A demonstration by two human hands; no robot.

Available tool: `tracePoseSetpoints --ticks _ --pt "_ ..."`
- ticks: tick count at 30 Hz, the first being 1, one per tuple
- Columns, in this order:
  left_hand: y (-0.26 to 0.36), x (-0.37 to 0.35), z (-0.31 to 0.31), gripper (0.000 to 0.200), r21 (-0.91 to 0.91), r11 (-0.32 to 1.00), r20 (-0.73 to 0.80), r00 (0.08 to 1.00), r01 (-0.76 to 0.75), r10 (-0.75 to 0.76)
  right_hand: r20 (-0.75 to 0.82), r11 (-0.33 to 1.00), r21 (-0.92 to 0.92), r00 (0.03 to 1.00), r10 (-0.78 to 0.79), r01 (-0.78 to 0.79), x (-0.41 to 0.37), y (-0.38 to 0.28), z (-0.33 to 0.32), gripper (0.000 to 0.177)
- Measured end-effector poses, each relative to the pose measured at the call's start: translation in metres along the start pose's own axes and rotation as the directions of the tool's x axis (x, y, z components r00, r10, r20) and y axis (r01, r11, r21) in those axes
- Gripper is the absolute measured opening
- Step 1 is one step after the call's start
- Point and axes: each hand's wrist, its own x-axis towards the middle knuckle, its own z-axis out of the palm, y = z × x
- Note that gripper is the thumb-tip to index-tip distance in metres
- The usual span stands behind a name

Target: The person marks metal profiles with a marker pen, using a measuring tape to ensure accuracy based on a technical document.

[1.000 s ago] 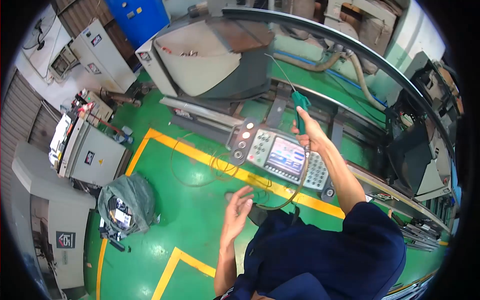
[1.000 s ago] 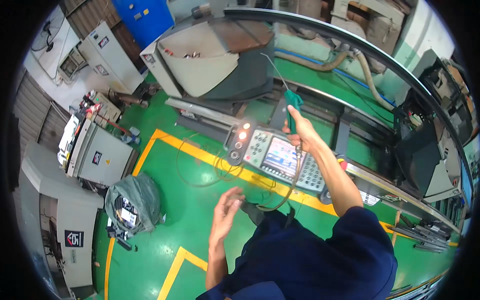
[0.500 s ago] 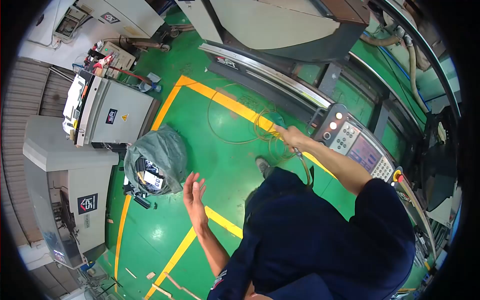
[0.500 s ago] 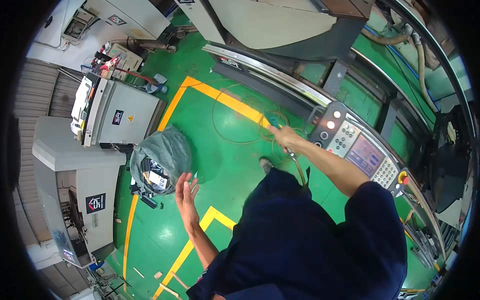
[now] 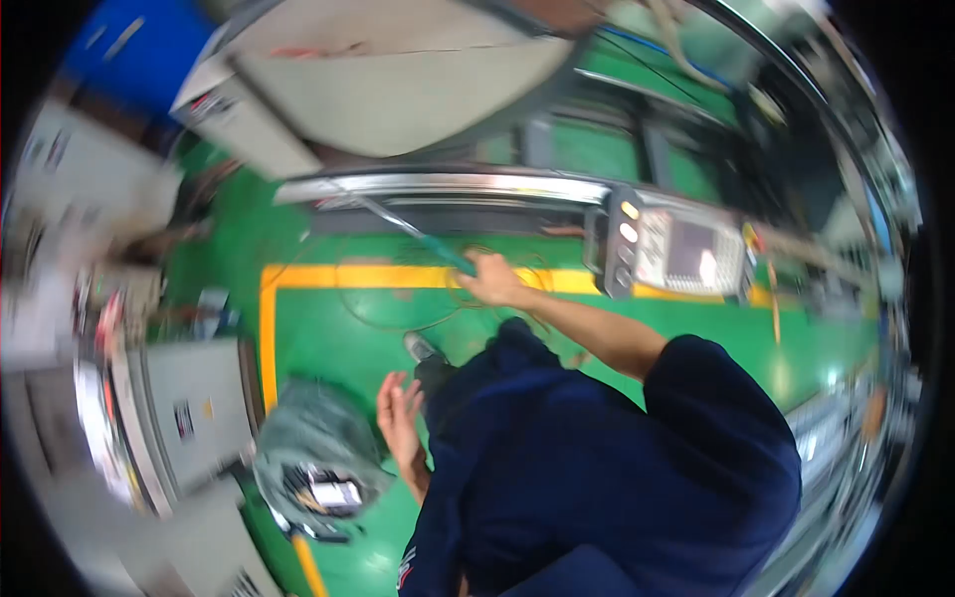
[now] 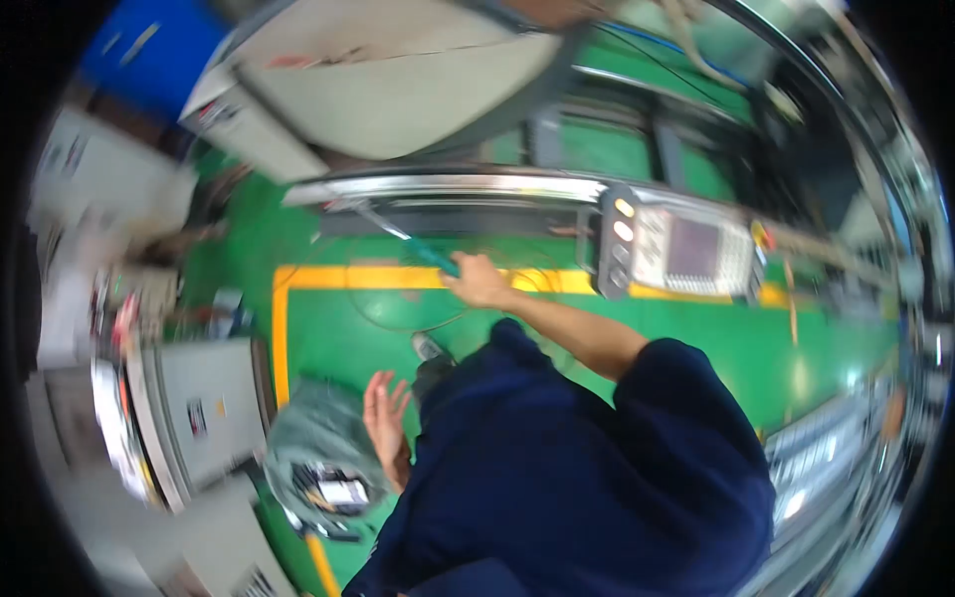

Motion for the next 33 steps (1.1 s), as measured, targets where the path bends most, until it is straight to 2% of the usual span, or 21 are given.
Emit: tracePoseSetpoints --ticks 1,3,4,5,7,8,9,10,12,14,16,18,19,20,22,25,27,28,30,33 --pt "0.018 0.016 -0.013 0.045 0.086 0.996 0.062 0.998 -0.002 -0.003 -0.019 0.998 0.048 0.999 0.037 -0.036 -0.016 -0.01 -0.011 0.048" --pt "0.057 0.043 -0.036 0.046 0.184 0.983 0.104 0.995 -0.015 -0.004 -0.418 0.994 0.111 0.908 0.034 0.014 -0.036 0.018 -0.002 0.042" --pt "0.074 0.06 -0.053 0.046 0.218 0.976 0.099 0.995 -0.025 0.003 -0.589 0.991 0.115 0.808 0.01 0.071 -0.041 0.021 0.004 0.039" --pt "0.088 0.081 -0.073 0.046 0.253 0.967 0.116 0.993 -0.023 -0.007 -0.642 0.967 0.244 0.734 0.221 -0.078 -0.051 0.024 -0.004 0.031" --pt "0.116 0.124 -0.107 0.047 0.325 0.945 0.139 0.99 -0.025 -0.021 -0.88 0.978 0.118 0.438 0.182 -0.171 -0.068 0.041 -0.025 0.032" --pt "0.134 0.142 -0.117 0.047 0.411 0.91 0.14 0.99 -0.047 -0.012 -0.884 0.945 0.246 0.349 0.31 -0.214 -0.072 0.062 -0.031 0.03" --pt "0.151 0.164 -0.126 0.047 0.441 0.893 0.156 0.988 -0.085 0.017 -0.877 0.902 0.228 0.325 0.354 -0.367 -0.078 0.079 -0.037 0.029" --pt "0.166 0.184 -0.131 0.047 0.467 0.875 0.172 0.984 -0.126 0.05 -0.875 0.913 0.158 0.376 0.306 -0.376 -0.086 0.096 -0.044 0.034" --pt "0.195 0.218 -0.127 0.048 0.454 0.877 0.188 0.979 -0.157 0.078 -0.904 0.863 -0.061 0.395 0.165 -0.501 -0.094 0.104 -0.051 0.053" --pt "0.21 0.243 -0.117 0.049 0.44 0.877 0.183 0.976 -0.19 0.119 -0.933 0.785 -0.208 0.36 0.02 -0.584 -0.091 0.114 -0.049 0.067" --pt "0.219 0.268 -0.101 0.05 0.424 0.876 0.162 0.971 -0.228 0.174 -0.948 0.798 -0.167 0.316 0.031 -0.579 -0.087 0.119 -0.048 0.076" --pt "0.217 0.267 -0.077 0.054 0.374 0.898 0.154 0.97 -0.232 0.187 -0.977 0.779 -0.056 0.196 0.087 -0.625 -0.084 0.135 -0.028 0.088" --pt "0.21 0.268 -0.065 0.053 0.345 0.913 0.139 0.974 -0.218 0.18 -0.973 0.705 -0.111 0.221 0.067 -0.7 -0.088 0.132 -0.021 0.091" --pt "0.204 0.271 -0.053 0.053 0.326 0.923 0.13 0.977 -0.203 0.169 -0.942 0.767 -0.037 0.279 0.187 -0.641 -0.092 0.112 -0.023 0.087" --pt "0.185 0.264 -0.03 0.052 0.307 0.94 0.137 0.984 -0.148 0.111 -0.948 0.763 -0.045 0.268 0.17 -0.645 -0.091 0.12 0.008 0.089" --pt "0.159 0.27 -0.005 0.052 0.319 0.946 0.174 0.985 -0.062 0.006 -0.908 0.628 0.157 0.14 0.396 -0.762 -0.074 0.106 0.025 0.091" --pt "0.153 0.276 0.013 0.048 0.322 0.946 0.2 0.979 -0.036 -0.031 -0.913 0.639 0.155 0.138 0.383 -0.753 -0.078 0.083 0.021 0.092" --pt "0.153 0.288 0.022 0.045 0.336 0.936 0.248 0.969 -0.105 0.02 -0.922 0.651 0.155 0.128 0.366 -0.743 -0.074 0.074 0.014 0.093" --pt "0.156 0.321 0.039 0.04 0.348 0.904 0.342 0.932 -0.248 0.124 -0.93 0.688 0.25 0.029 0.366 -0.682 -0.072 0.069 0.015 0.087" --pt "0.216 0.35 0.094 0.031 0.289 0.814 0.356 0.846 -0.503 0.397 -0.938 0.686 0.343 -0.193 0.288 -0.642 -0.074 0.067 0.001 0.081"
